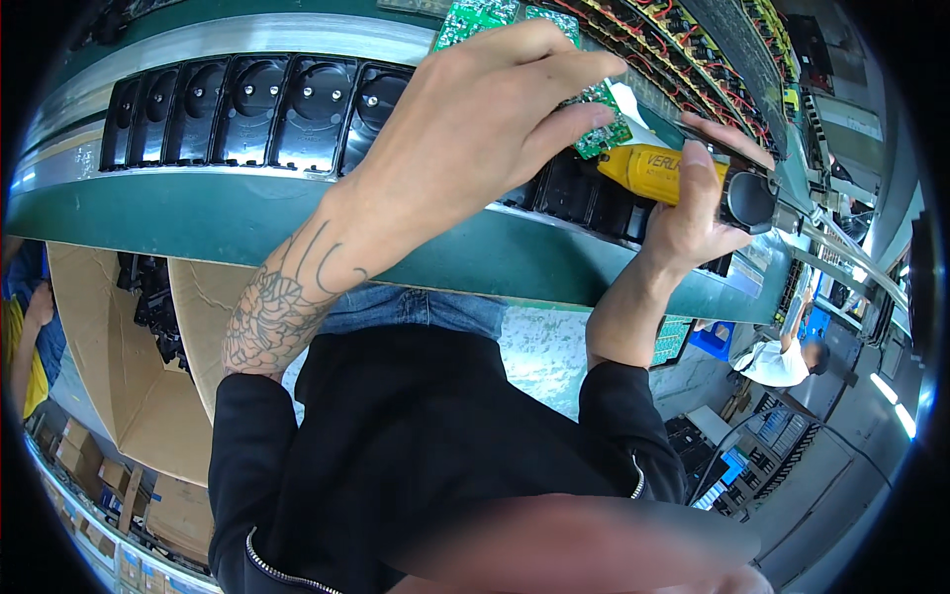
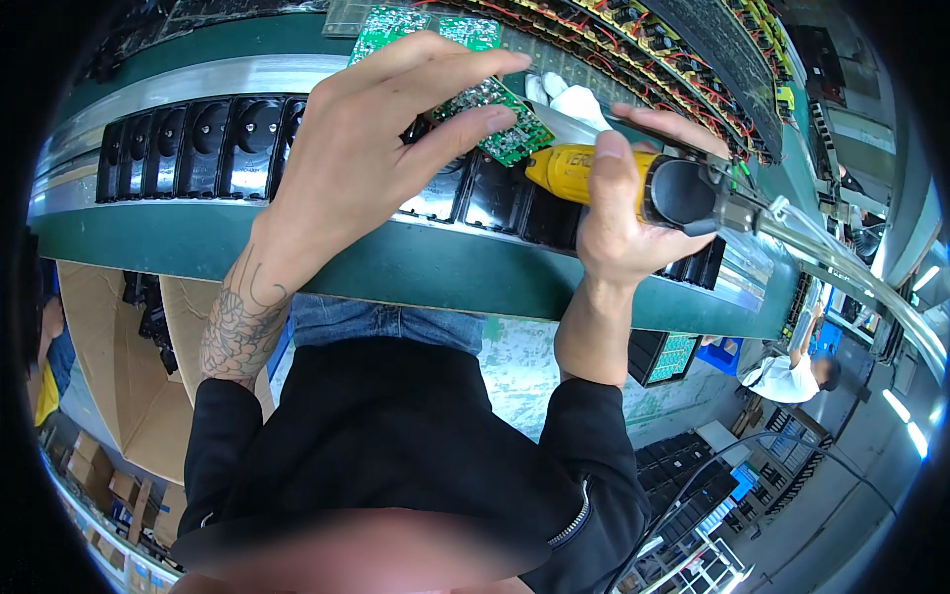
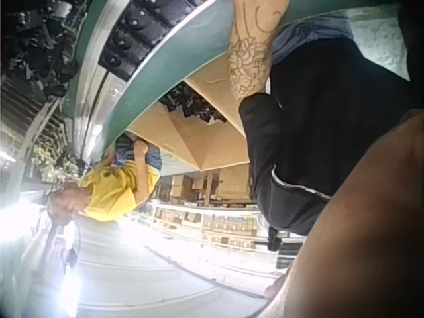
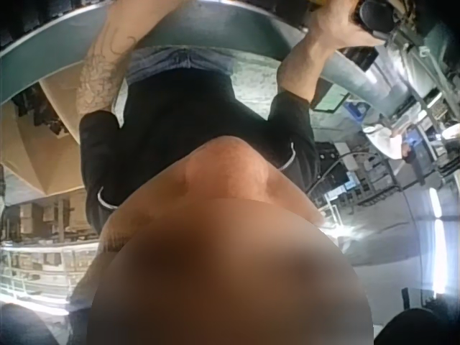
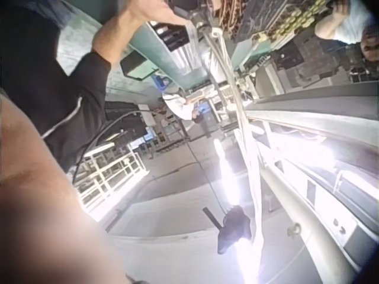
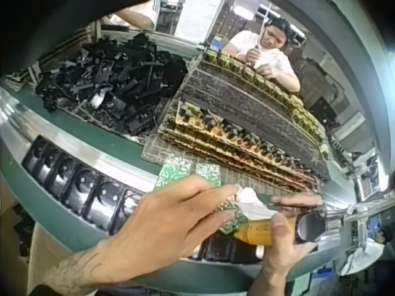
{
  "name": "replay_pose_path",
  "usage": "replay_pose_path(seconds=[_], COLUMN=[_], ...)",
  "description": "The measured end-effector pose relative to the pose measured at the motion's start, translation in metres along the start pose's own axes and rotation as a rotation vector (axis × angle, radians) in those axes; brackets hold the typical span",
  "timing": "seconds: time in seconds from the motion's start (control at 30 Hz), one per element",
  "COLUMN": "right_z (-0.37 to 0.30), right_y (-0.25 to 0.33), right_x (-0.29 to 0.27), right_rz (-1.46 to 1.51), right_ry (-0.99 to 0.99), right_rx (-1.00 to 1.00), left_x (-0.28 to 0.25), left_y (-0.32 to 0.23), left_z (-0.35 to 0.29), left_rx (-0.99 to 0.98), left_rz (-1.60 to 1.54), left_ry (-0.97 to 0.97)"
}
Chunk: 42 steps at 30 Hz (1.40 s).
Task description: Assembling circuit boards into black component housings and securing them using an electric screwdriver.
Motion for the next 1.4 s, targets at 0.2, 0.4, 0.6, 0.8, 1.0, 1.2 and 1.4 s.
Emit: replay_pose_path(seconds=[0.2, 0.4, 0.6, 0.8, 1.0, 1.2, 1.4], right_z=[-0.001, -0.008, -0.020, -0.035, -0.053, -0.042, -0.042], right_y=[0.014, 0.018, 0.007, 0.034, 0.023, 0.026, 0.023], right_x=[-0.031, -0.029, -0.033, -0.037, -0.042, -0.040, -0.051], right_rz=[0.173, 0.071, 0.266, 0.477, 0.539, 0.739, 0.529], right_ry=[-0.124, -0.155, -0.016, 0.346, 0.377, 0.347, 0.207], right_rx=[-0.003, 0.012, -0.057, -0.189, -0.139, -0.003, 0.261], left_x=[-0.008, -0.008, 0.003, 0.000, -0.067, -0.133, -0.141], left_y=[-0.019, -0.022, -0.013, -0.019, -0.047, -0.098, -0.095], left_z=[0.011, 0.013, 0.024, 0.040, -0.010, -0.072, -0.072], left_rx=[-0.092, 0.035, 0.239, 0.420, 0.412, 0.734, 0.839], left_rz=[-0.002, 0.086, 0.190, 0.273, -0.499, -0.781, -0.349], left_ry=[0.079, 0.067, 0.064, 0.094, -0.204, -0.370, -0.595])
Point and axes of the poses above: each hand's wrist, its own z-axis towards the middle knuckle, its own x-axis out of the palm, y = z × x, the point moved 1 cm from there along z, towards the middle knuckle, and after that the axes turned 10 degrees about -x, right-handed, at the moved point
